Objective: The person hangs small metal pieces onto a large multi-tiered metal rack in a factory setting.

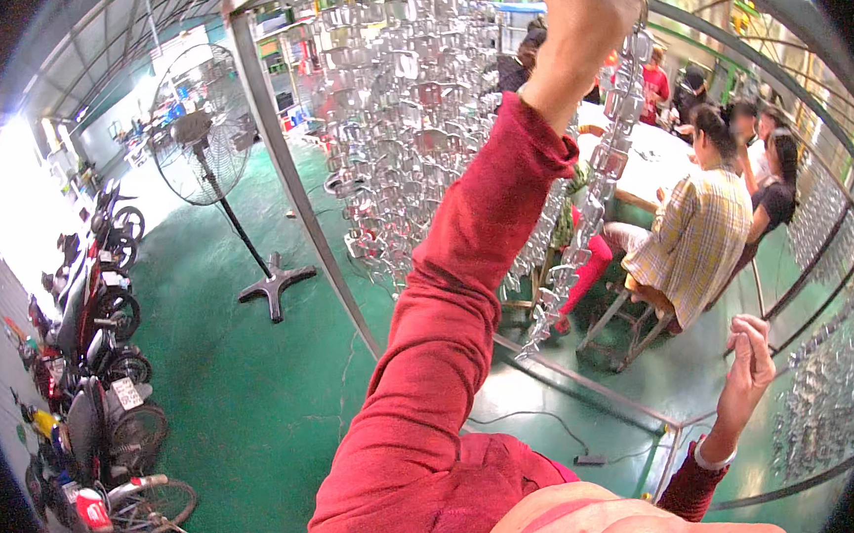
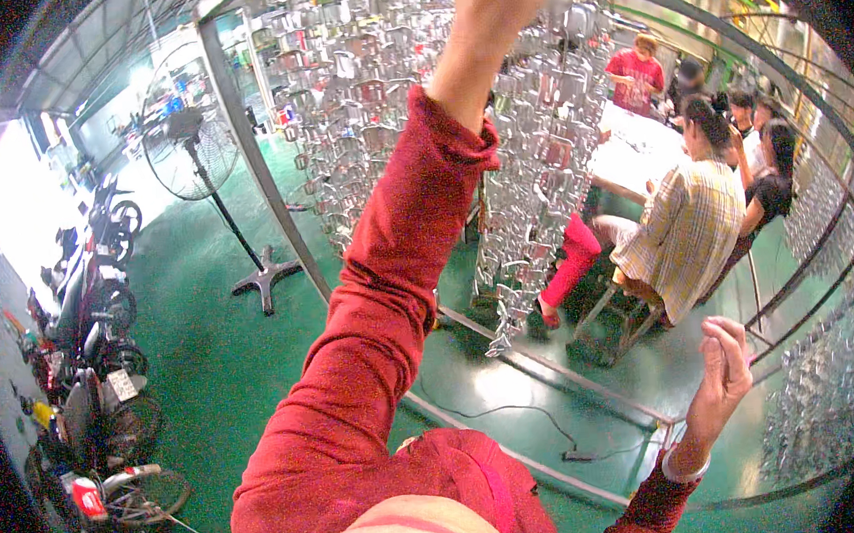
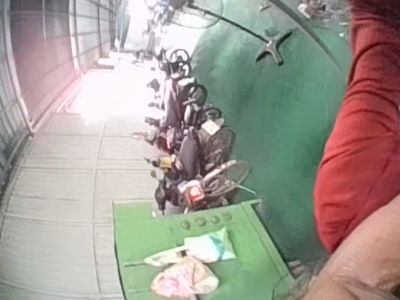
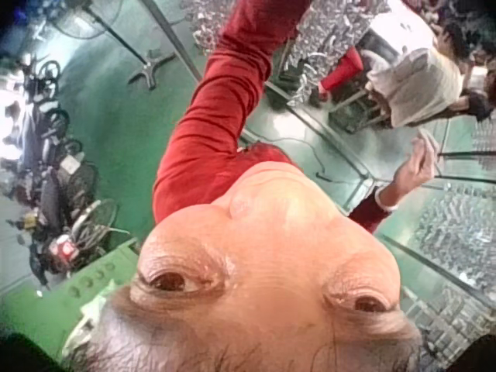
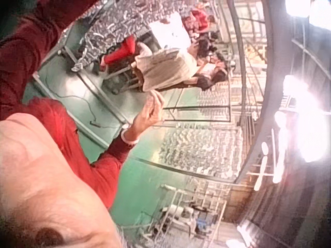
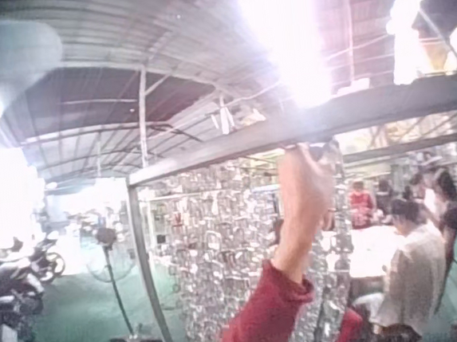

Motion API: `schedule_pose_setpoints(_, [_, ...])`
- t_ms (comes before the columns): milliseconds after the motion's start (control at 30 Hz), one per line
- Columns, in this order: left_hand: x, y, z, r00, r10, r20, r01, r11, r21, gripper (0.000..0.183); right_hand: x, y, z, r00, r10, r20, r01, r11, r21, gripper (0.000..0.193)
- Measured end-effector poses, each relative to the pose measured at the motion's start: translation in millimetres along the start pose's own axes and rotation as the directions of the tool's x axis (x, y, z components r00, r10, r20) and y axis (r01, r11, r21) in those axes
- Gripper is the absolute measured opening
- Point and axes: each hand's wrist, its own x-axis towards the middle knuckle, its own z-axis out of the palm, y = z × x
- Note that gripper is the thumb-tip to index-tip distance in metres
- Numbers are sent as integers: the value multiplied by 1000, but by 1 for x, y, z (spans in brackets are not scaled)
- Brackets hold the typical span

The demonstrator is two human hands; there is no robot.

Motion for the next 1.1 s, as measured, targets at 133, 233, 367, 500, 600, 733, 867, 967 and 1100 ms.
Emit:
schedule_pose_setpoints(133, [-2,-5,5,996,61,-63,-55,994,92,21,1,10,-1,999,-30,22,30,999,-14,15])
schedule_pose_setpoints(233, [-7,-22,13,981,151,-120,-129,977,169,18,1,5,2,998,49,49,-52,996,69,11])
schedule_pose_setpoints(367, [-3,2,10,959,-284,23,277,908,-315,19,5,12,-6,996,6,85,-8,1000,29,11])
schedule_pose_setpoints(500, [4,11,7,994,-81,74,104,912,-397,20,9,6,-6,998,21,66,-27,996,81,12])
schedule_pose_setpoints(600, [0,-14,-3,939,-180,293,274,906,-321,25,7,12,-6,997,38,72,-45,994,96,11])
schedule_pose_setpoints(733, [-27,-16,-13,951,-202,232,291,839,-460,13,0,15,-14,998,49,50,-51,997,51,12])
schedule_pose_setpoints(867, [-41,3,-51,893,-349,285,446,778,-443,8,-13,15,-5,987,-14,163,-12,988,155,17])
schedule_pose_setpoints(967, [-66,-4,-49,818,-419,394,576,596,-560,6,-20,-18,26,959,-103,265,22,956,292,29])
schedule_pose_setpoints(1100, [-97,-6,-66,757,-435,488,653,471,-593,4,26,-76,76,875,-457,162,390,862,324,34])
